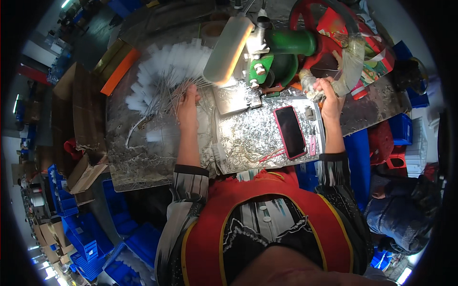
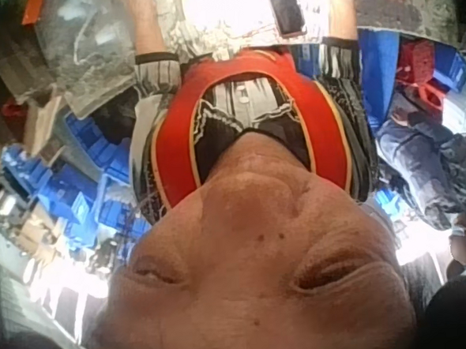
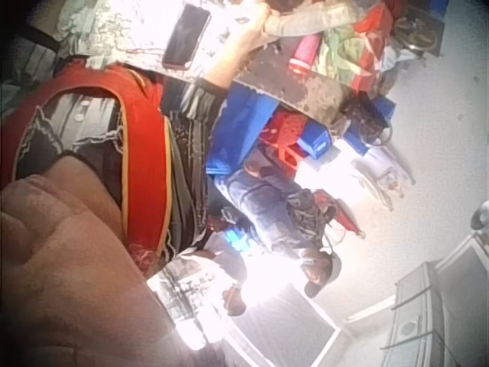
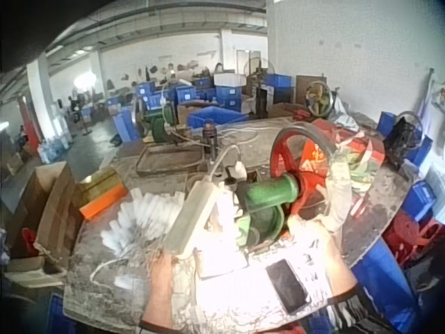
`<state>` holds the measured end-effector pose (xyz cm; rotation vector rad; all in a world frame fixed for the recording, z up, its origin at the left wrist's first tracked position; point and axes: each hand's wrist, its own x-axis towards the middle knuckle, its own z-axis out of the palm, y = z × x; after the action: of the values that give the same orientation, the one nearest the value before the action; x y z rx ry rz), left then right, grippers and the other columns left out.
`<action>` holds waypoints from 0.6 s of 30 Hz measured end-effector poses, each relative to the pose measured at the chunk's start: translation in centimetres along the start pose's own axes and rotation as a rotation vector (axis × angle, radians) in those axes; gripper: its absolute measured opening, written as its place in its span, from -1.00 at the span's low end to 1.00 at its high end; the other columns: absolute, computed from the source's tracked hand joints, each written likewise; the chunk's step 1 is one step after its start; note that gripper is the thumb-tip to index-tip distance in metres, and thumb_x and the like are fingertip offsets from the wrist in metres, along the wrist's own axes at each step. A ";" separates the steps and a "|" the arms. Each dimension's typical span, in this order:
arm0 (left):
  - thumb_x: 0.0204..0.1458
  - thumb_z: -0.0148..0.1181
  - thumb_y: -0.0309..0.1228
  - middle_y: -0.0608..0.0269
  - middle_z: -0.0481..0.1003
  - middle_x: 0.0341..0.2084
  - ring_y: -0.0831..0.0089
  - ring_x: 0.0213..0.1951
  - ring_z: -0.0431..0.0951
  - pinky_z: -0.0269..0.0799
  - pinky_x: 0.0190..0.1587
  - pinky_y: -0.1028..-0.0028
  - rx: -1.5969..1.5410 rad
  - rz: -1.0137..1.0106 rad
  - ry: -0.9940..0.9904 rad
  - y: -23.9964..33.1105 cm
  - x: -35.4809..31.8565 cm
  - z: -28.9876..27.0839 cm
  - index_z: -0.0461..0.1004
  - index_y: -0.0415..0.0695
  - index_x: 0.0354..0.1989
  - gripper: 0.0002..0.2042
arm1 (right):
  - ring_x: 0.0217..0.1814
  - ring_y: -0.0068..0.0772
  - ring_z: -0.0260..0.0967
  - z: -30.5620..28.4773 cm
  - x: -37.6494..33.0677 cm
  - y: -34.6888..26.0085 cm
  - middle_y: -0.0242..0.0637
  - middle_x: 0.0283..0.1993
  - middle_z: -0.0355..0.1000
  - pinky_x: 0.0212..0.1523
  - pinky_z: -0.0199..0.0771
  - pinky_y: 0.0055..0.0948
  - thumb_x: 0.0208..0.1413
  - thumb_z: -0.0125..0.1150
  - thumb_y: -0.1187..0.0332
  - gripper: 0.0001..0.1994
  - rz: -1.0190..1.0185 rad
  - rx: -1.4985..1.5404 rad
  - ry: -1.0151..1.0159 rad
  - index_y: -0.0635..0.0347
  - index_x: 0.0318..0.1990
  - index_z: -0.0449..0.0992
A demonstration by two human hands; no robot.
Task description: Processing bundles of synthetic fibers through a binding machine on a manufacturing production line.
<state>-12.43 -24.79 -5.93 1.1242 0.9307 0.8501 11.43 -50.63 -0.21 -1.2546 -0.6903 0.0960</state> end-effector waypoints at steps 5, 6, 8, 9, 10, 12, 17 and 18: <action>-0.14 -0.03 0.21 -0.09 0.38 -0.18 0.11 -0.05 0.32 0.10 0.06 0.22 0.670 0.255 0.078 1.8 -1.2 -1.2 0.37 -0.23 -0.11 -0.32 | -0.17 -0.48 0.28 0.6 -4.5 2.0 -0.23 -0.15 0.33 -0.17 0.29 -0.46 -0.08 0.17 0.22 -0.55 0.480 -0.179 0.456 0.33 -0.07 0.29; -0.14 -0.03 0.21 -0.09 0.38 -0.18 0.11 -0.05 0.32 0.10 0.06 0.22 0.674 0.257 0.085 1.6 -1.0 -1.7 0.37 -0.23 -0.11 -0.32 | -0.25 -0.44 0.33 1.5 -5.5 1.4 -0.20 -0.26 0.37 -0.25 0.35 -0.48 -0.05 0.14 0.21 -0.63 0.442 -0.107 0.175 0.34 -0.18 0.36; -0.12 0.09 -0.05 0.02 0.38 -0.18 0.08 -0.06 0.32 0.14 0.03 0.20 0.929 0.673 0.139 0.9 -0.3 -2.4 0.39 -0.20 -0.15 -0.52 | -0.40 -0.42 0.36 4.7 -8.8 3.3 -0.16 -0.37 0.37 -0.31 0.38 -0.51 0.03 -0.03 0.34 -0.77 0.290 0.001 -0.112 0.38 -0.44 0.43; -0.12 0.09 -0.05 0.02 0.38 -0.18 0.08 -0.06 0.32 0.14 0.03 0.20 0.939 0.676 0.140 0.7 -0.3 -3.0 0.39 -0.20 -0.15 -0.52 | -0.40 -0.42 0.37 7.8 -9.2 1.6 -0.18 -0.37 0.38 -0.31 0.37 -0.54 0.04 -0.07 0.36 -0.77 0.392 0.053 -0.318 0.38 -0.38 0.42; -0.12 0.10 -0.10 0.00 0.34 -0.12 0.06 -0.02 0.28 0.09 0.06 0.14 1.088 0.753 0.197 0.6 -0.3 -3.3 0.38 -0.19 -0.12 -0.54 | -0.33 -0.44 0.37 9.6 -9.9 2.1 -0.20 -0.34 0.38 -0.28 0.35 -0.55 0.04 -0.05 0.34 -0.79 0.403 0.048 -0.491 0.34 -0.34 0.41; -0.12 0.11 -0.16 -0.01 0.29 -0.07 0.05 0.01 0.24 0.05 0.08 0.08 1.250 0.836 0.267 0.9 -0.6 -4.5 0.36 -0.17 -0.10 -0.56 | -0.36 -0.58 0.29 15.4 -11.0 1.2 -0.31 -0.38 0.37 -0.31 0.32 -0.58 0.02 0.07 0.23 -0.72 0.635 0.220 -0.559 0.33 -0.30 0.42; -0.13 0.13 -0.34 -0.05 0.19 0.04 -0.06 0.14 0.06 -0.02 0.10 0.05 1.325 1.067 0.211 2.2 -3.3 -6.0 0.34 -0.07 -0.04 -0.60 | -0.17 -0.45 0.30 25.0 -9.5 3.6 -0.22 -0.23 0.40 -0.09 0.27 -0.49 -0.05 0.13 0.09 -0.53 0.776 0.584 -0.697 0.39 -0.19 0.38; -0.09 0.06 -0.39 -0.05 0.20 0.03 -0.07 0.15 0.04 -0.02 0.09 0.03 1.364 1.034 0.214 2.4 -4.1 -5.7 0.34 -0.07 -0.04 -0.64 | -0.17 -0.45 0.30 26.2 -9.2 4.1 -0.22 -0.23 0.40 -0.09 0.27 -0.49 -0.05 0.13 0.09 -0.53 0.766 0.595 -0.688 0.39 -0.19 0.38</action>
<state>-19.41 -25.97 -3.88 2.8909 1.0908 1.1461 -8.54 -31.23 -4.15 -0.8228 -0.6465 1.3165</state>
